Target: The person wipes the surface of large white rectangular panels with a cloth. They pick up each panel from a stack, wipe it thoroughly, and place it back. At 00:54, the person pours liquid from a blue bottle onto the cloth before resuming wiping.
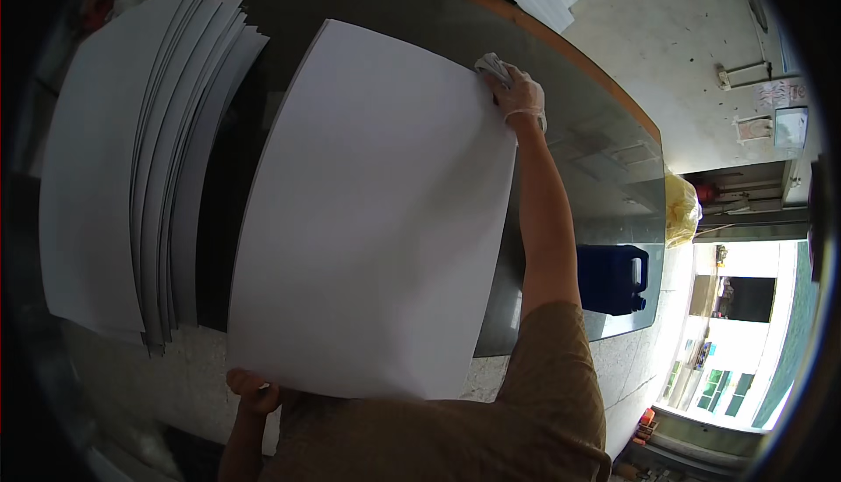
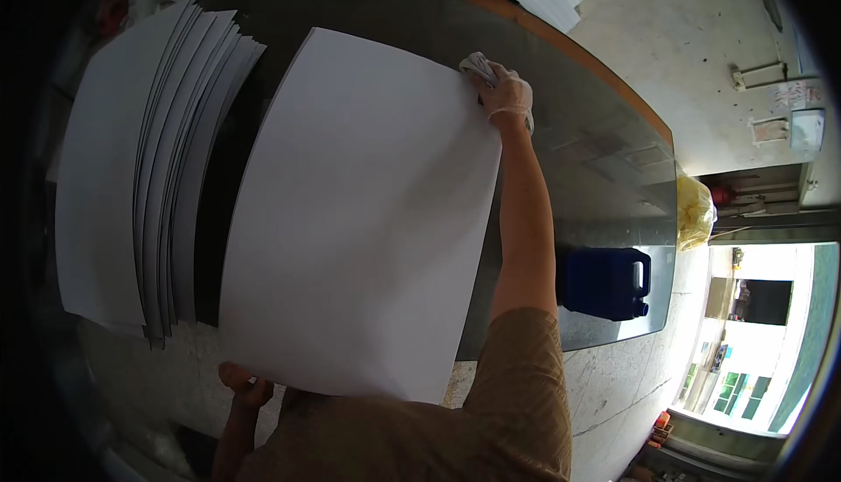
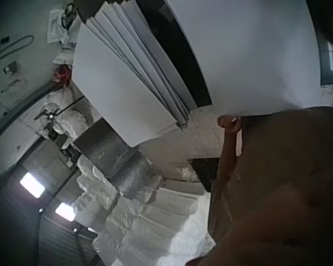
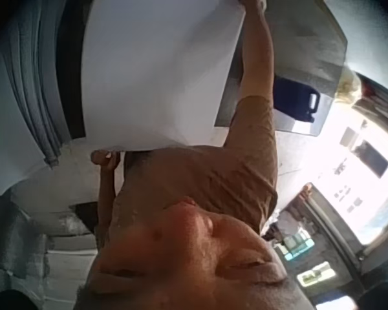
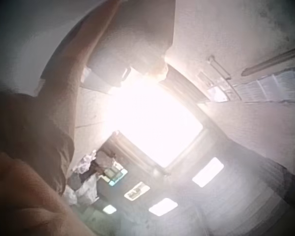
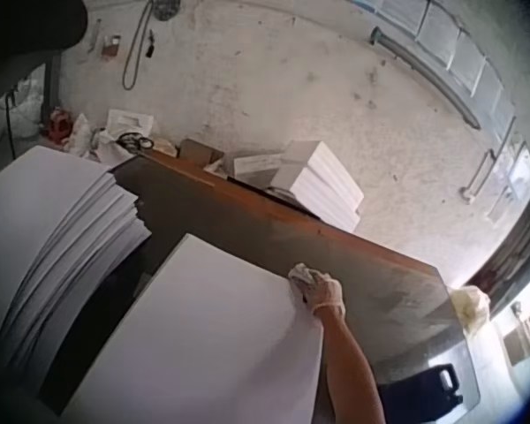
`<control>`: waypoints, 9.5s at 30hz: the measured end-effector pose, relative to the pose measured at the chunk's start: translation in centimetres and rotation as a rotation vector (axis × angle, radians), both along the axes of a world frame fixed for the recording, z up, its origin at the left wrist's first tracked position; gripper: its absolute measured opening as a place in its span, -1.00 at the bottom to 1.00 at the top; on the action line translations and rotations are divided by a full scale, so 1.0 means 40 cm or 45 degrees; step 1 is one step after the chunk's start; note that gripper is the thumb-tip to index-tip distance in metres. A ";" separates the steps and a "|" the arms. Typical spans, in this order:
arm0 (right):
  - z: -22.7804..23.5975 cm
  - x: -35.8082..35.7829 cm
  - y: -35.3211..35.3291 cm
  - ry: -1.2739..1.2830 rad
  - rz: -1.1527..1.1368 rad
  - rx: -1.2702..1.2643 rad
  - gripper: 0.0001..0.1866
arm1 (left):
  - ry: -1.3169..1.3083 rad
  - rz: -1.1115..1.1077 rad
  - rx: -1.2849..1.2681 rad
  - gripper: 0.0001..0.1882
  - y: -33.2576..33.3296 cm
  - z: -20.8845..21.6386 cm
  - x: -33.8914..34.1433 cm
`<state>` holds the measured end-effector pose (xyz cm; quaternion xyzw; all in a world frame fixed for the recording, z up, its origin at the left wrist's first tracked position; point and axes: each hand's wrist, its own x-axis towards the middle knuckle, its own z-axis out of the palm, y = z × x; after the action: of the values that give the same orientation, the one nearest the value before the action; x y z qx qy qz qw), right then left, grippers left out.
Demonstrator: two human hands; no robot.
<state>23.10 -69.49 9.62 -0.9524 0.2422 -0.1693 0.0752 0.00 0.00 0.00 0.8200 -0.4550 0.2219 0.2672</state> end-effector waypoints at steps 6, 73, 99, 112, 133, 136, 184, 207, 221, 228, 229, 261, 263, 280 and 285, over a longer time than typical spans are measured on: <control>0.074 -0.099 0.036 -0.028 0.088 -0.264 -0.46 | -0.064 -0.065 -0.183 -0.71 -0.130 -0.061 0.080; 0.091 -1.091 0.861 -1.001 -0.331 1.237 -0.51 | 1.288 0.355 -1.789 -0.84 0.525 0.442 0.435; 0.128 -1.296 0.788 -1.768 -0.231 1.992 -0.47 | 0.426 1.698 0.195 -0.51 0.658 0.326 0.647; 0.105 -1.181 0.768 -1.511 0.025 2.322 -0.48 | 0.137 0.911 0.564 -0.38 0.154 0.352 0.383; 0.078 -0.523 1.277 0.098 0.851 0.161 -0.46 | 0.031 -0.132 -0.025 -0.67 -0.026 0.021 0.015; 0.063 -0.557 1.280 0.106 0.868 0.175 -0.44 | 0.024 -0.167 -0.020 -0.70 -0.021 0.000 0.018; 0.043 0.346 0.617 0.086 0.167 0.020 -0.48 | 0.040 -0.031 -0.037 -0.76 -0.012 0.010 -0.027; 0.038 0.129 0.476 0.119 0.109 -0.173 -0.44 | 0.117 -0.030 -0.034 -0.76 -0.027 0.071 0.000; 0.024 -0.783 0.990 0.236 0.924 0.149 -0.54 | 0.018 -0.013 -0.200 -0.69 -0.052 0.018 0.022; 0.038 -0.692 0.914 -0.005 0.917 0.149 -0.57 | -0.020 -0.055 -0.159 -0.69 -0.044 0.017 0.039; 0.018 -0.630 0.852 0.014 0.872 0.119 -0.55 | 0.000 -0.055 -0.160 -0.69 -0.041 0.017 0.033; 0.004 -0.558 0.445 -0.060 0.665 -0.154 -0.48 | -0.075 -0.042 -0.069 -0.65 -0.029 0.006 0.033; -0.014 -0.340 0.261 -0.077 0.346 -0.269 -0.50 | -0.037 -0.034 -0.007 -0.59 -0.026 0.027 0.019; 0.006 -0.562 0.509 -0.078 0.309 -0.066 -0.56 | -0.035 -0.002 -0.007 -0.55 -0.054 0.054 0.035; 0.048 -1.121 0.860 0.076 0.499 0.256 -0.44 | -0.007 -0.104 -0.092 -0.63 -0.062 0.053 0.049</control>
<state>-21.73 -35.07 11.53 -0.9735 0.0703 -0.0982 0.1940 1.97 -2.49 2.13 0.7900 -0.4804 0.2293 0.3041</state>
